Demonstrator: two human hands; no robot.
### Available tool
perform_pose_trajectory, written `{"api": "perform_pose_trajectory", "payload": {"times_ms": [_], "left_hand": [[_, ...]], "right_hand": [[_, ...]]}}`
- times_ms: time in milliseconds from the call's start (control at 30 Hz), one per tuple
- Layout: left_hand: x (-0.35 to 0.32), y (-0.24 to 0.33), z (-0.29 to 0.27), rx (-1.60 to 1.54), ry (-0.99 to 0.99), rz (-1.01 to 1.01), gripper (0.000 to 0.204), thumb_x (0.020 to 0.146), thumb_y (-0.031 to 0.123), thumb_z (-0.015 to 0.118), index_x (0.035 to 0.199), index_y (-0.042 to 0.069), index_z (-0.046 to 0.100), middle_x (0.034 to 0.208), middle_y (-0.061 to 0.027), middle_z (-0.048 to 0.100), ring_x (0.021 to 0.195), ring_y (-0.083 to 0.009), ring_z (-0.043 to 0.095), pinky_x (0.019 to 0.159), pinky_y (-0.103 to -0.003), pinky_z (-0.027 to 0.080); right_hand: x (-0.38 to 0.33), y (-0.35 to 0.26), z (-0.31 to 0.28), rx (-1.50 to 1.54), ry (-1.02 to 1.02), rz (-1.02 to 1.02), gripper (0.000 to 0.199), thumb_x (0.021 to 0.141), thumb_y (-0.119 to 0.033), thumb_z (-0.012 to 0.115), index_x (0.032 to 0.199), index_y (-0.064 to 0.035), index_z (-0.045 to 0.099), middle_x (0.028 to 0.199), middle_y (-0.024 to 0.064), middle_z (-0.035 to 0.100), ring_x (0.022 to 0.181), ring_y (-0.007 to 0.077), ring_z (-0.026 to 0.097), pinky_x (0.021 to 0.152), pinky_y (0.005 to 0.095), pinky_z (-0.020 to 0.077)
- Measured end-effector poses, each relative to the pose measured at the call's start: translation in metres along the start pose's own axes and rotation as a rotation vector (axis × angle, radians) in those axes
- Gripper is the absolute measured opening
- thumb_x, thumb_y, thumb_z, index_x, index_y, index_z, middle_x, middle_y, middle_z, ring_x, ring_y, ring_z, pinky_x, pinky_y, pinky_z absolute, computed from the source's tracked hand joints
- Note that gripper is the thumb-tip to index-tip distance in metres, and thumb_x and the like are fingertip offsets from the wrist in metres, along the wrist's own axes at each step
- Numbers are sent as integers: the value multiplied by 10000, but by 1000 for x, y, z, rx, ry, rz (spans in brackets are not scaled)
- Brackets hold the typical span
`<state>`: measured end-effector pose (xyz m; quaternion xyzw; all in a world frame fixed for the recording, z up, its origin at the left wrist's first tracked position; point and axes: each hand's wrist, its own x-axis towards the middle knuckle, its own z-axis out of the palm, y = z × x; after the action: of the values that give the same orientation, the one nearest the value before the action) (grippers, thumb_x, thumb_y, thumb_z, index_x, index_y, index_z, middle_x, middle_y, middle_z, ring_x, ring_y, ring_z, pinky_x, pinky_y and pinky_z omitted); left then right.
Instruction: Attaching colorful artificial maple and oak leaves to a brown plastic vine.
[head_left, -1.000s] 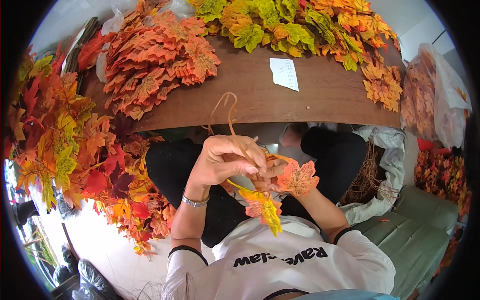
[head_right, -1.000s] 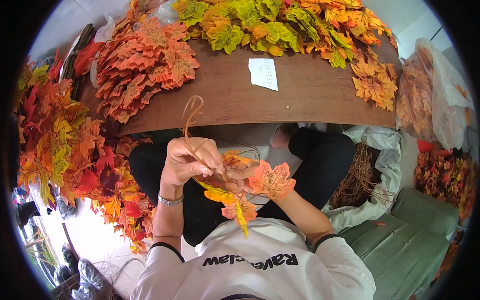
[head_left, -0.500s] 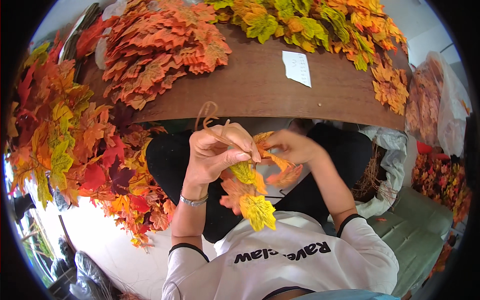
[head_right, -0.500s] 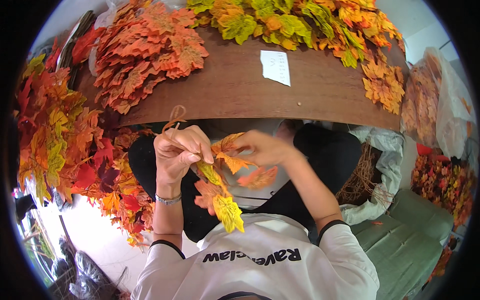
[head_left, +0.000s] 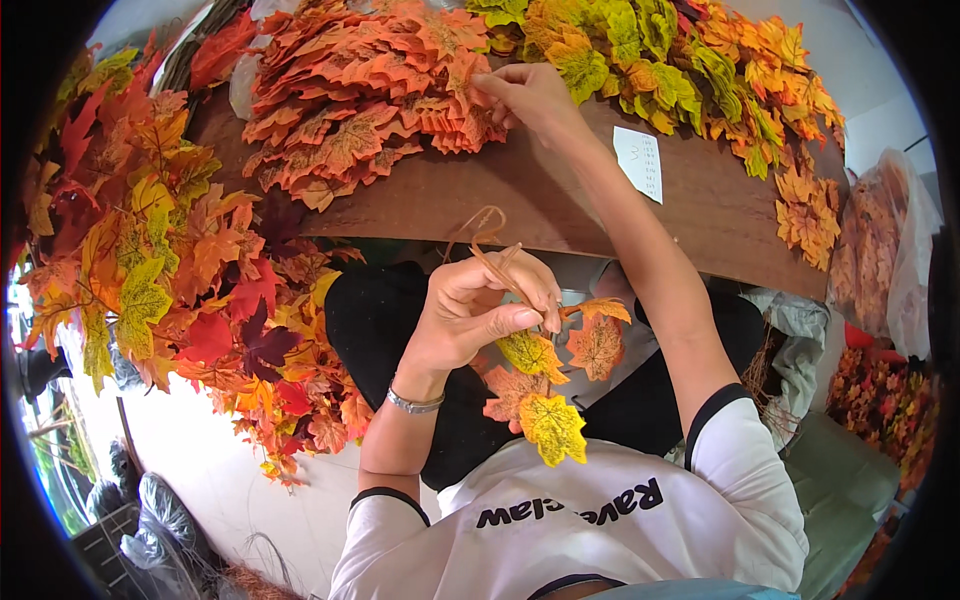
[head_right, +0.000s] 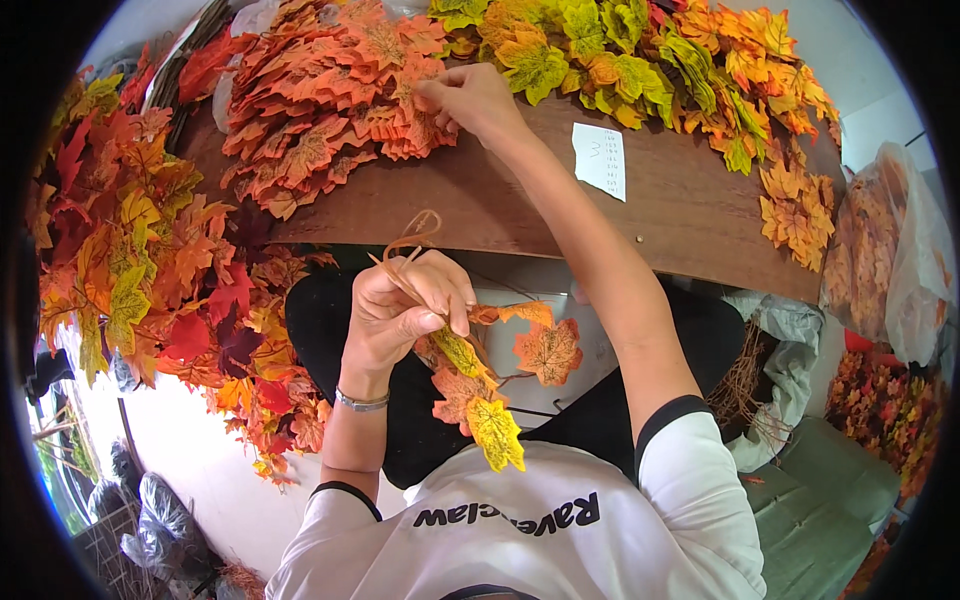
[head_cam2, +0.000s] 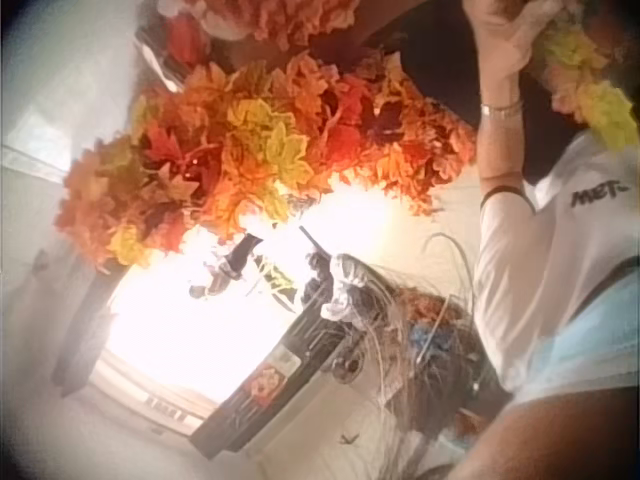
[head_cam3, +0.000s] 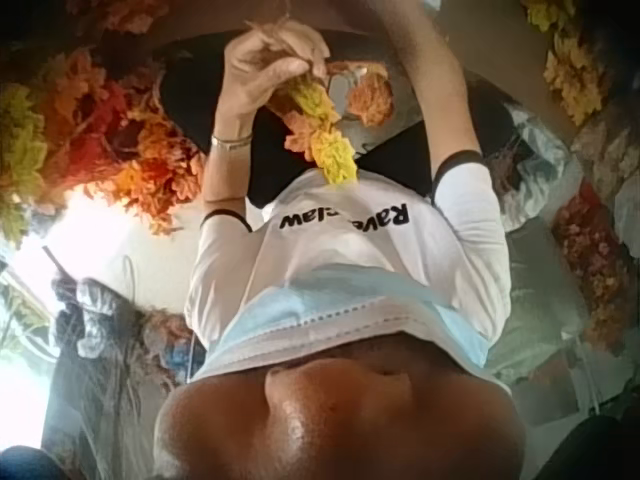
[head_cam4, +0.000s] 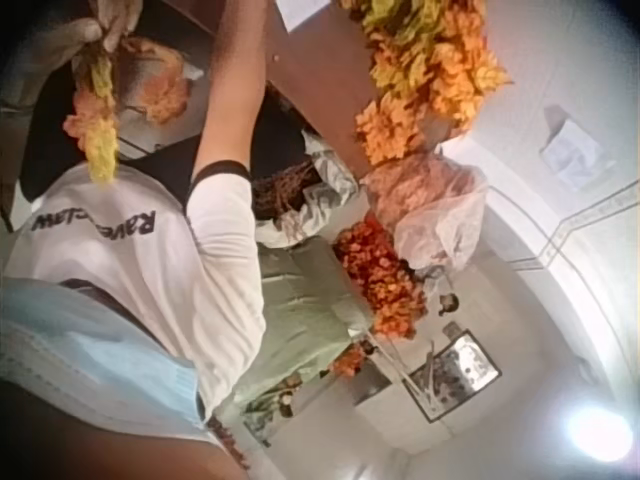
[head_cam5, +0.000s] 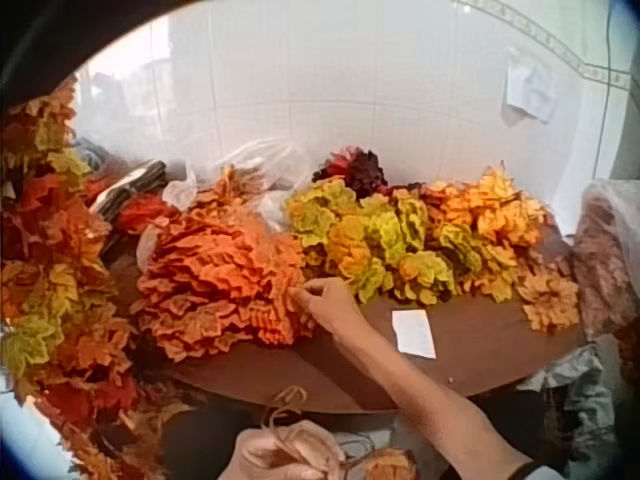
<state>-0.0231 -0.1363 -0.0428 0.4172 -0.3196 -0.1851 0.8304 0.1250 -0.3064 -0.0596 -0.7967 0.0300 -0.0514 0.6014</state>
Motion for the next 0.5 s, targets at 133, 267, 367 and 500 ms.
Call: {"api": "perform_pose_trajectory", "payload": {"times_ms": [133, 267, 367, 500], "left_hand": [[-7, 4, -6, -142, -1, -84, 71, 775, 6, 614, 830, -20, 576, 772, -109, 600, 731, -188, 593, 660, -301, 483], [-12, 4, -6, -183, 61, -102, 64, 786, -21, 595, 836, -27, 555, 800, -124, 595, 728, -184, 601, 646, -287, 496], [-11, 6, -5, -162, 67, -108, 62, 782, -31, 592, 802, -24, 534, 790, -135, 593, 722, -188, 603, 630, -282, 495], [-7, -2, -2, -147, 40, -73, 68, 786, -32, 585, 797, -20, 520, 776, -145, 590, 709, -190, 599, 597, -276, 492]], "right_hand": [[-10, 10, -18, 387, 170, -102, 188, 840, -177, 577, 804, 5, 610, 623, 28, 559, 490, 60, 475, 433, 209, 381], [-45, 17, -44, 353, 275, -141, 177, 837, -158, 583, 740, -10, 586, 591, -2, 520, 467, 39, 441, 412, 192, 335], [-90, 23, -53, 73, 261, -26, 181, 832, -163, 598, 725, -17, 589, 592, -16, 515, 459, 24, 431, 403, 175, 311], [-120, 22, -61, -38, 299, 102, 178, 801, -165, 626, 730, -2, 626, 590, -20, 547, 475, 20, 462, 411, 176, 333]]}}
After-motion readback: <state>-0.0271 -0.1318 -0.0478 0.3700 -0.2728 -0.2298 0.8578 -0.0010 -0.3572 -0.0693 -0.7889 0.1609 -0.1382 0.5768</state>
